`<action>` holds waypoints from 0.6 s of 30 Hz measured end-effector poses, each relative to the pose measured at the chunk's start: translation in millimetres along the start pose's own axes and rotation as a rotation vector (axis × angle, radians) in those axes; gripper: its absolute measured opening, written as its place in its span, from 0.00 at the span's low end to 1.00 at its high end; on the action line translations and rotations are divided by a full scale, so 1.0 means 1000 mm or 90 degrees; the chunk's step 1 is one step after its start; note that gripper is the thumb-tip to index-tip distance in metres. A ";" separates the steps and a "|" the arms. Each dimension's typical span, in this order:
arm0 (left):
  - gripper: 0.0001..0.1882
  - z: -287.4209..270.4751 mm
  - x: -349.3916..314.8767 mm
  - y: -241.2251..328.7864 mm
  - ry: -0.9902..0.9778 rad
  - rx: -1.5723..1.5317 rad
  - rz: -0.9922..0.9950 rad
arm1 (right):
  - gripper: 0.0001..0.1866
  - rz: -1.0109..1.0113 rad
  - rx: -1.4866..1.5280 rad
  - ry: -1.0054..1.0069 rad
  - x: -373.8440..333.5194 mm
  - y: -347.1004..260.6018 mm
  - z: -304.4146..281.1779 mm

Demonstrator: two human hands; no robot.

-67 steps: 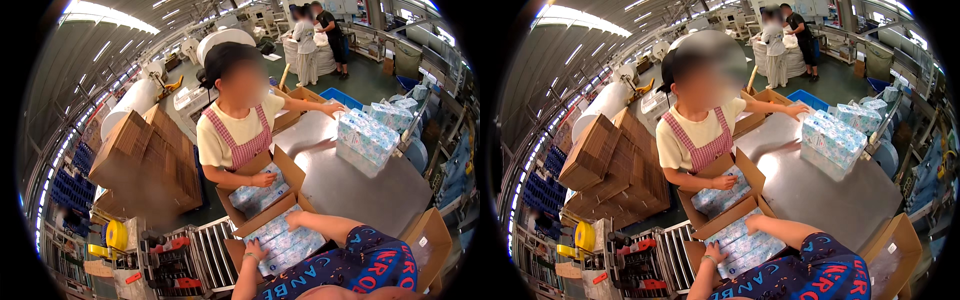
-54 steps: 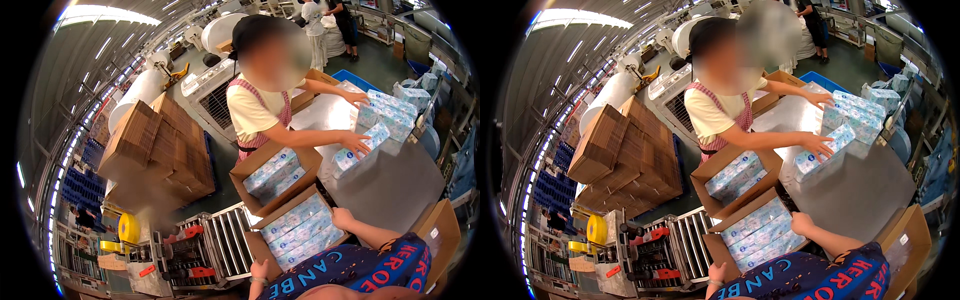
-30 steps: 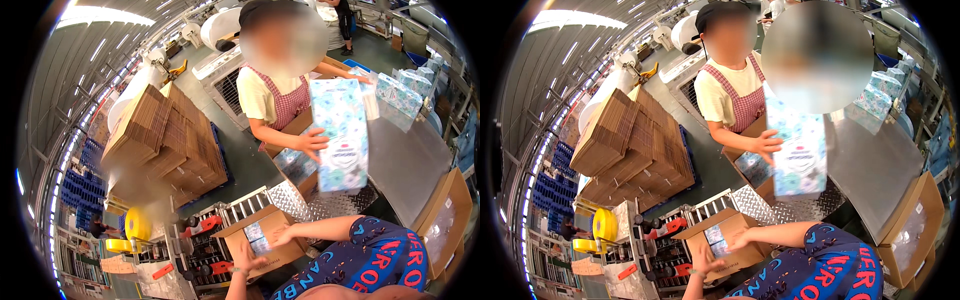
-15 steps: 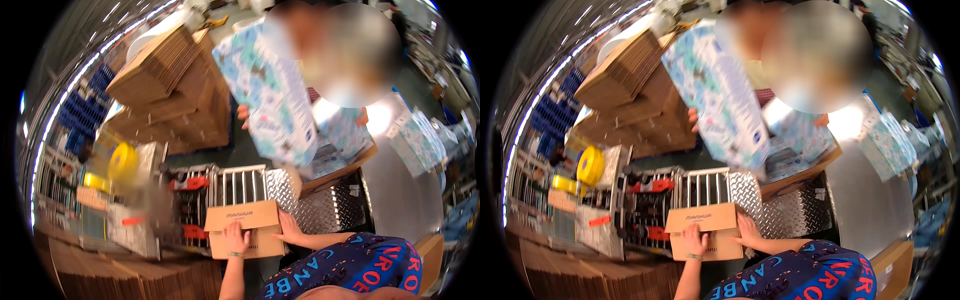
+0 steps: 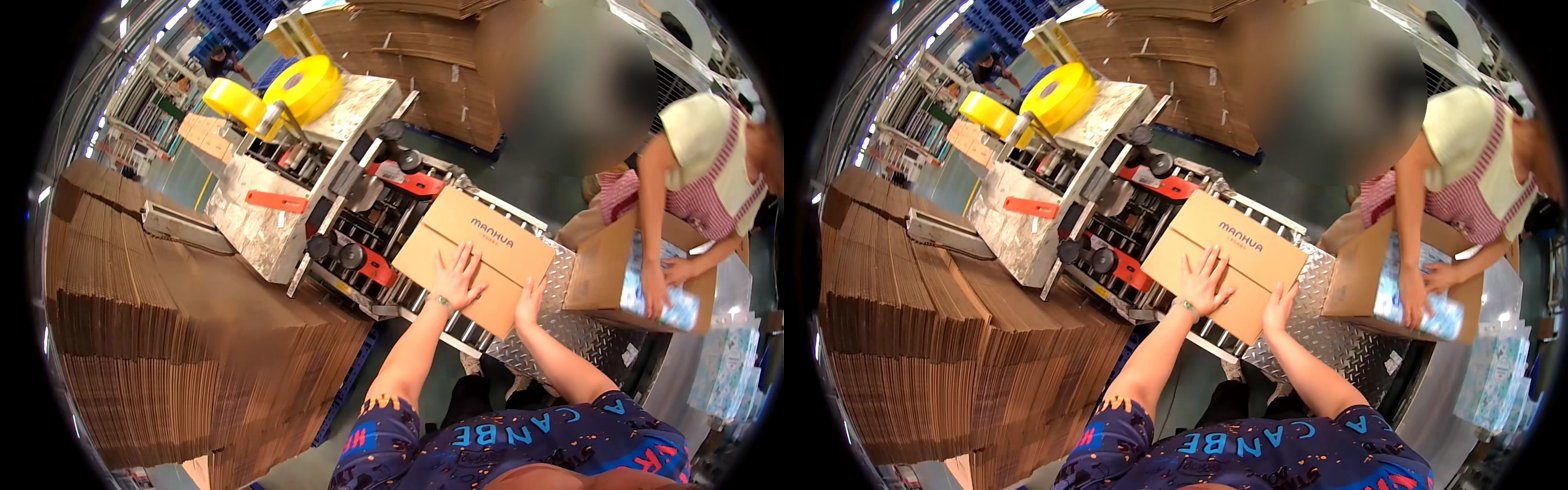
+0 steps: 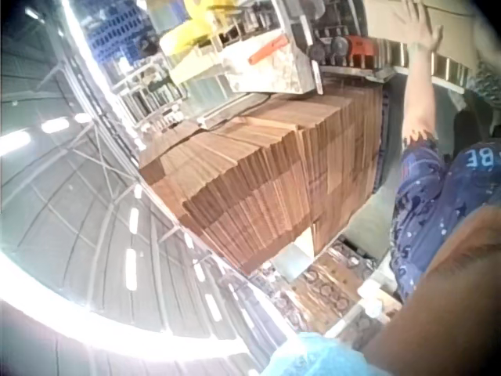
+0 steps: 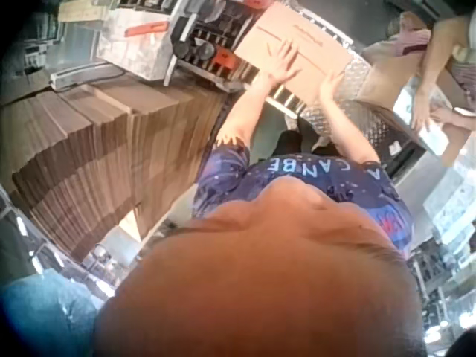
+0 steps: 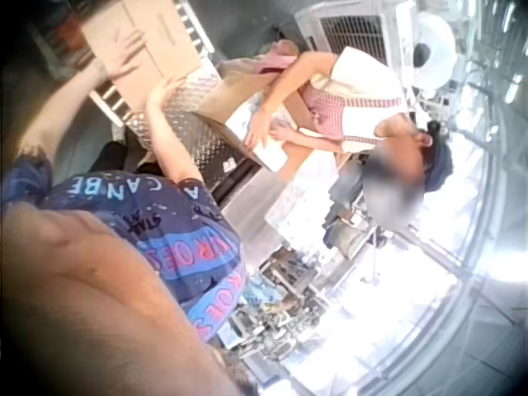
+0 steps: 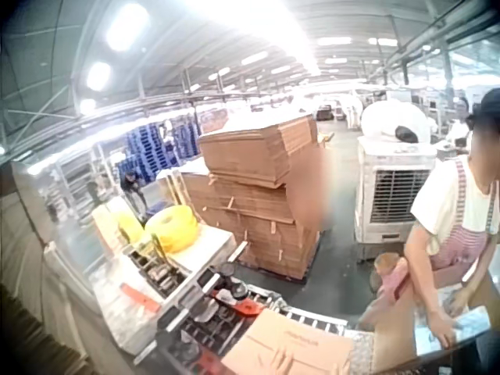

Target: The person assembles cardboard boxes by hand and places packages of tissues inside them at a packing station.

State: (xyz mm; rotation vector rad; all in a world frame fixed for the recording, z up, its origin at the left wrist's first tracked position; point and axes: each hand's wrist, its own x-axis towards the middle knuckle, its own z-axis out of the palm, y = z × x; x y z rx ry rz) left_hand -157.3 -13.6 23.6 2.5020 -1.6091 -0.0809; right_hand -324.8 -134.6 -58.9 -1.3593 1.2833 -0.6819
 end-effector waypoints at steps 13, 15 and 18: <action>0.38 -0.037 0.039 -0.162 -0.089 0.109 -0.190 | 0.38 -0.138 -0.074 -0.057 0.004 -0.066 0.199; 0.36 -0.068 0.057 -0.143 -0.093 0.200 -0.144 | 0.38 -0.215 -0.100 -0.020 0.039 -0.052 0.210; 0.34 -0.096 0.001 -0.155 0.056 0.125 -0.042 | 0.35 -0.136 -0.066 -0.327 0.069 -0.072 0.201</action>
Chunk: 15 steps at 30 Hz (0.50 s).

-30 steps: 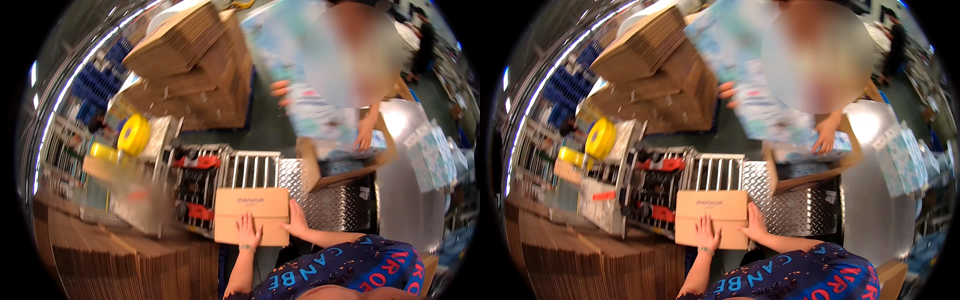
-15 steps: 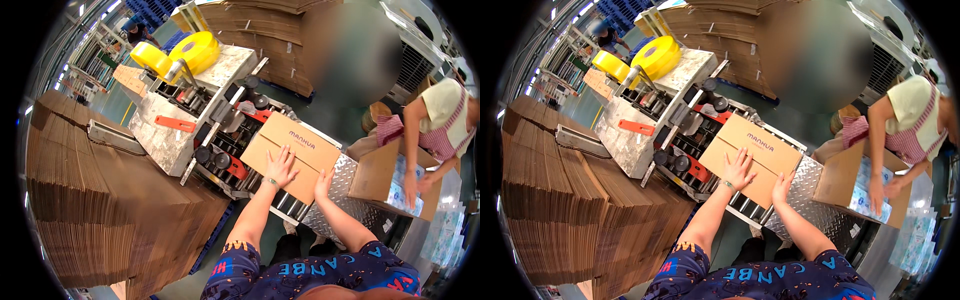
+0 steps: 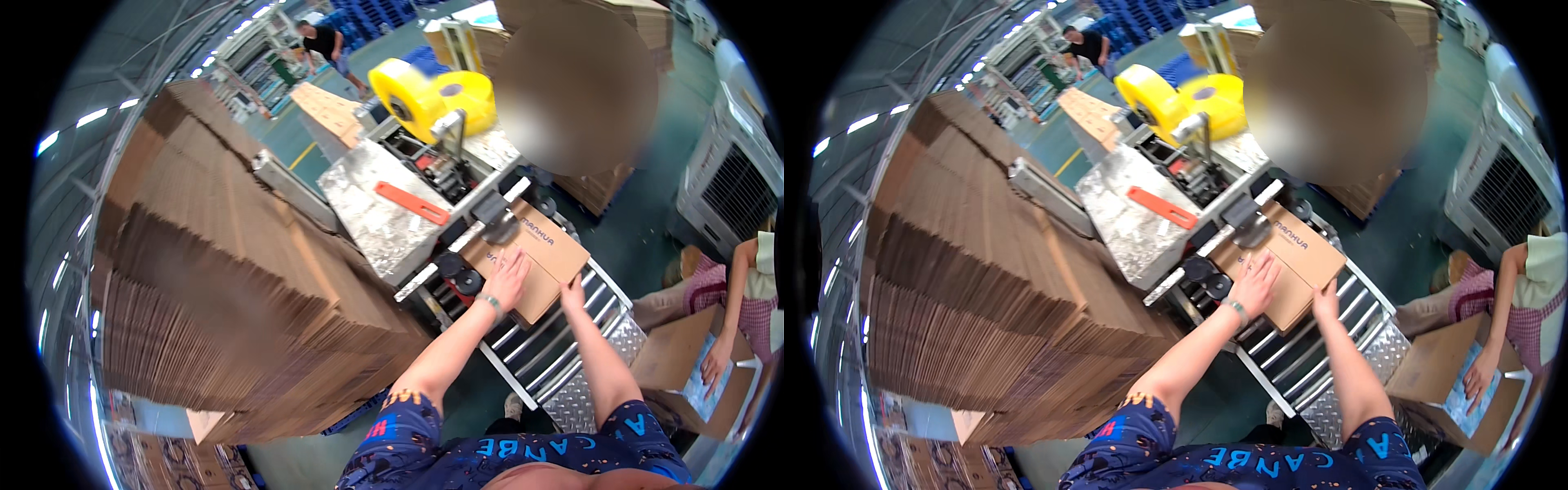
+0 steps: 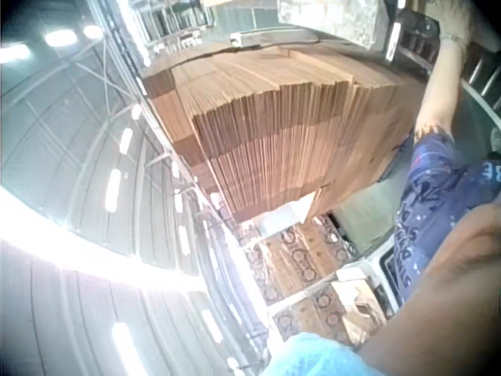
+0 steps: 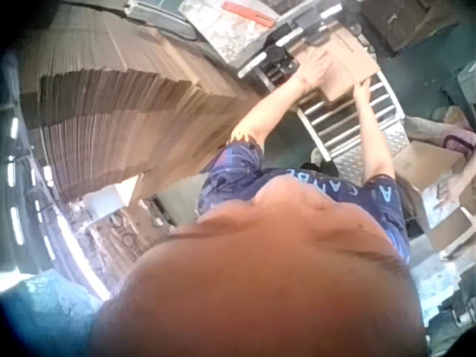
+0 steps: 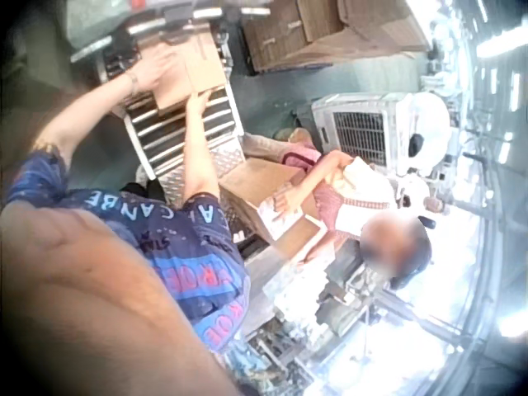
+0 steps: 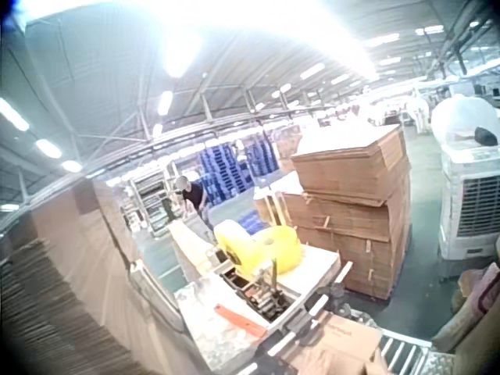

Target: The person assembles cardboard boxes by hand and places packages of tissues inside them at a packing station.

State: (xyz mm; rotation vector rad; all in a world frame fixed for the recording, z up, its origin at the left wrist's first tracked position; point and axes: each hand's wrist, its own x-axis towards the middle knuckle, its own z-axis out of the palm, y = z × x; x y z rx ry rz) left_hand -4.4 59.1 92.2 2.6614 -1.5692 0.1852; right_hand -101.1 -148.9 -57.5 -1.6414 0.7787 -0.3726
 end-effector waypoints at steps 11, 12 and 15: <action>0.10 -0.416 -0.182 -0.142 0.442 0.551 -0.148 | 0.09 0.446 0.036 -0.361 -0.196 0.127 -0.129; 0.09 -0.472 -0.176 -0.126 0.155 0.472 -0.484 | 0.09 0.493 0.013 -0.392 -0.210 0.130 -0.138; 0.11 -0.542 -0.218 -0.152 0.426 0.690 -0.271 | 0.08 0.513 0.029 -0.391 -0.236 0.140 -0.140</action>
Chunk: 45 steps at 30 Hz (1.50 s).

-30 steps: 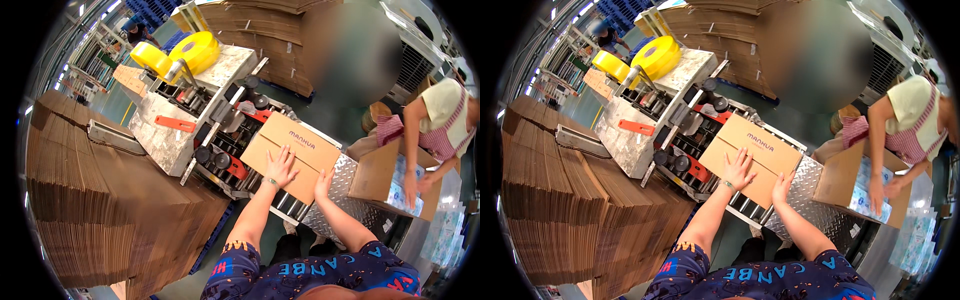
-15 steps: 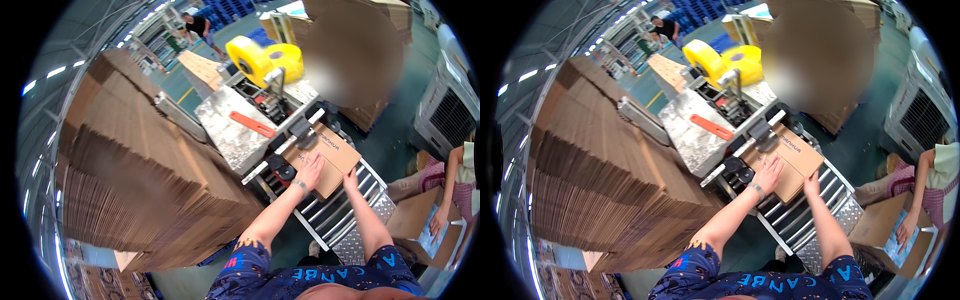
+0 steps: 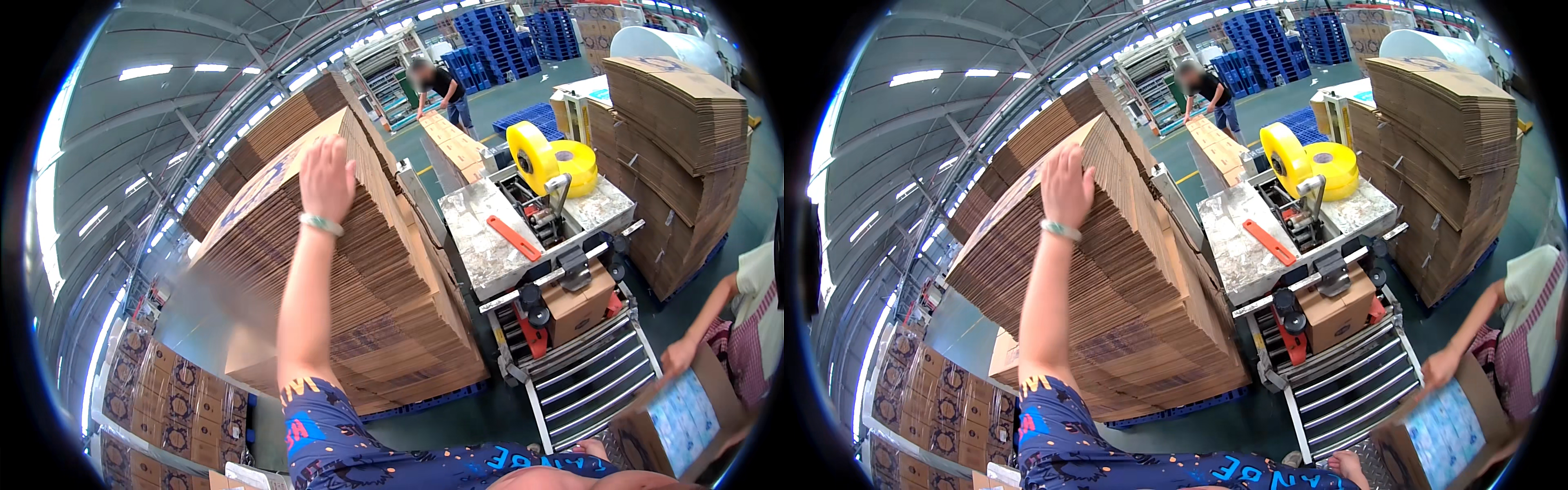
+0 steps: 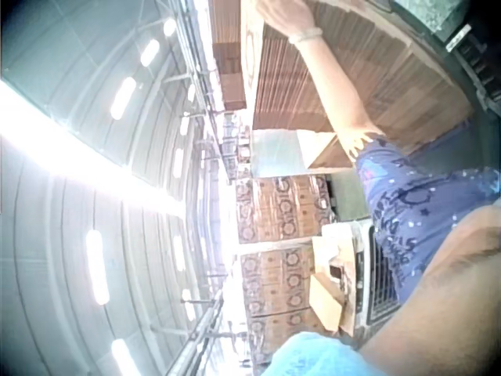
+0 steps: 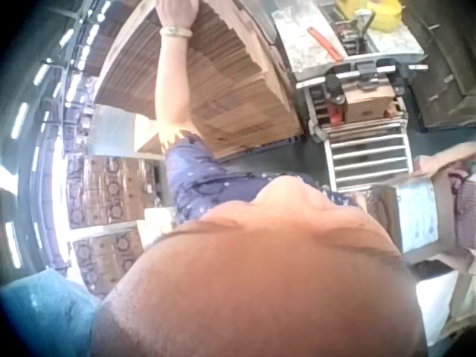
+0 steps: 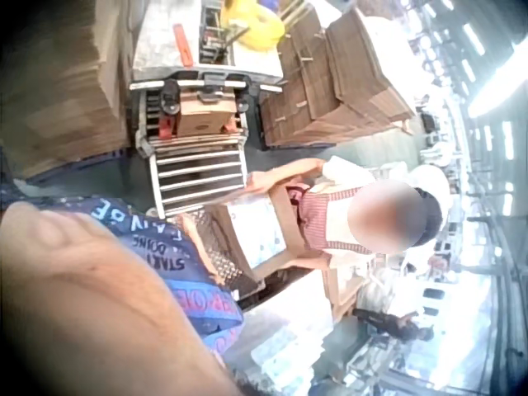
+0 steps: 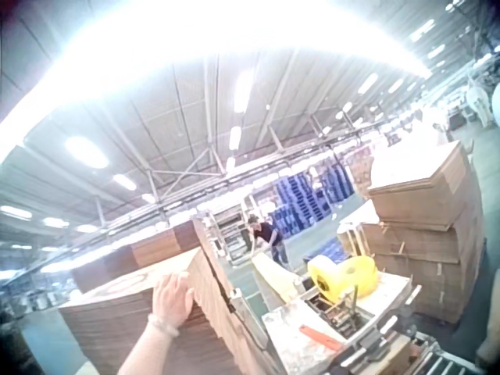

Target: The person assembles cardboard boxes by hand and places packages of tissues inside them at a packing station.

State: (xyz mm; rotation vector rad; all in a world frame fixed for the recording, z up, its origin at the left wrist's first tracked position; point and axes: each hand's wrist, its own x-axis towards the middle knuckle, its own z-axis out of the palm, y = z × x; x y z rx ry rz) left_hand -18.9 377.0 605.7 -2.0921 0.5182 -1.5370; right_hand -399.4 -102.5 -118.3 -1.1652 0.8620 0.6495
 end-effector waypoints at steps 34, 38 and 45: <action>0.35 -0.428 0.066 0.289 0.303 -0.709 0.307 | 0.59 -0.790 -0.434 0.384 -0.443 0.015 -0.033; 0.37 -0.366 0.004 0.333 0.191 -1.039 -0.165 | 0.36 -0.687 -0.428 0.566 -0.491 0.062 -0.052; 0.32 -0.301 -0.187 0.535 -0.382 -1.232 -0.793 | 0.14 -0.566 -0.623 0.665 -0.504 0.108 -0.069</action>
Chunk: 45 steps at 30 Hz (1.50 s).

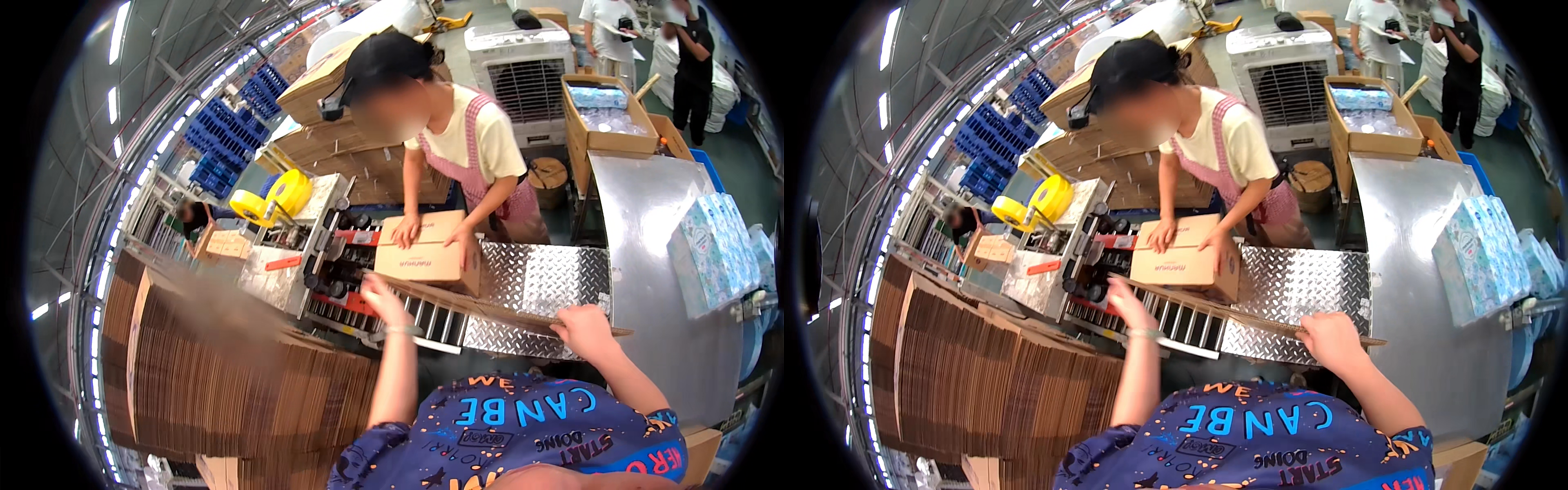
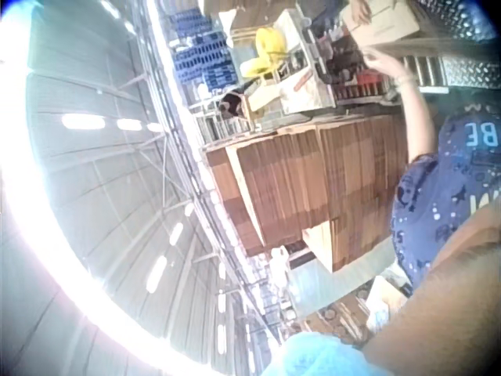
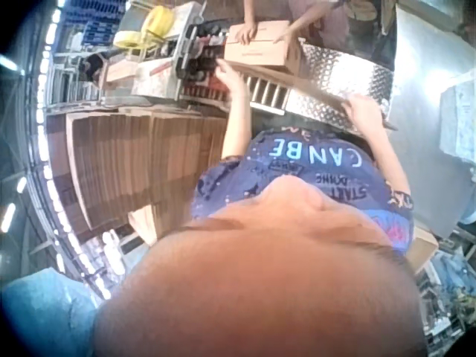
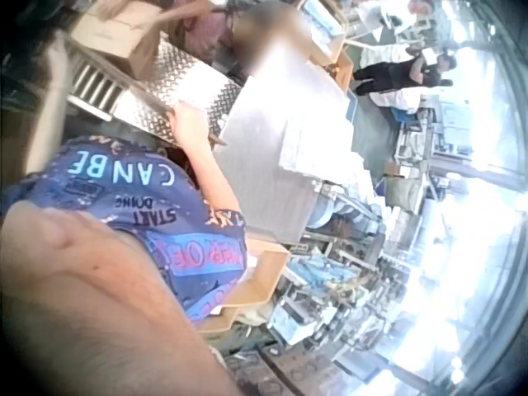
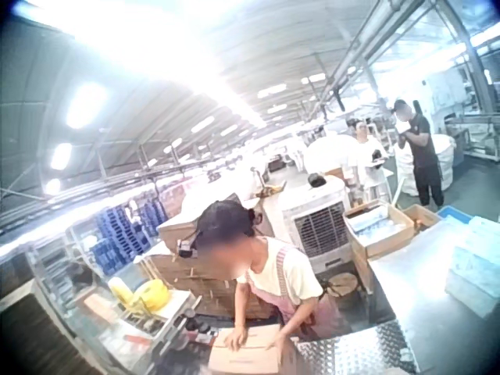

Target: The person assembles cardboard boxes by hand and places packages of tissues inside them at a packing station.

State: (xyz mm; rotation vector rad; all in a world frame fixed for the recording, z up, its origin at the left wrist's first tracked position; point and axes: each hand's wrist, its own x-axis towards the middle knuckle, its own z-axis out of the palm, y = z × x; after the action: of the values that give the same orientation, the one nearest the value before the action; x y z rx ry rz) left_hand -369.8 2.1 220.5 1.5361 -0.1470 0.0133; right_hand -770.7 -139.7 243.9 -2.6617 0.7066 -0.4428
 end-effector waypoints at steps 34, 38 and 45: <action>0.50 0.086 -0.166 -0.045 -1.065 0.833 0.545 | 0.46 -0.054 -0.330 -0.378 -0.031 0.144 0.039; 0.47 0.096 -0.189 -0.049 -1.031 0.927 0.707 | 0.32 0.067 -0.112 -0.749 0.028 0.149 0.071; 0.40 0.076 -0.183 -0.026 -1.490 0.737 0.401 | 0.21 0.131 -0.152 -0.339 0.110 0.135 -0.055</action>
State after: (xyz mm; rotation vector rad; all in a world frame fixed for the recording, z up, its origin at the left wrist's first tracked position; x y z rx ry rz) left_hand -554.9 -59.1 177.6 1.6025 -2.7922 -1.4184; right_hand -756.8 -321.5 260.6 -2.6929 0.8824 0.4183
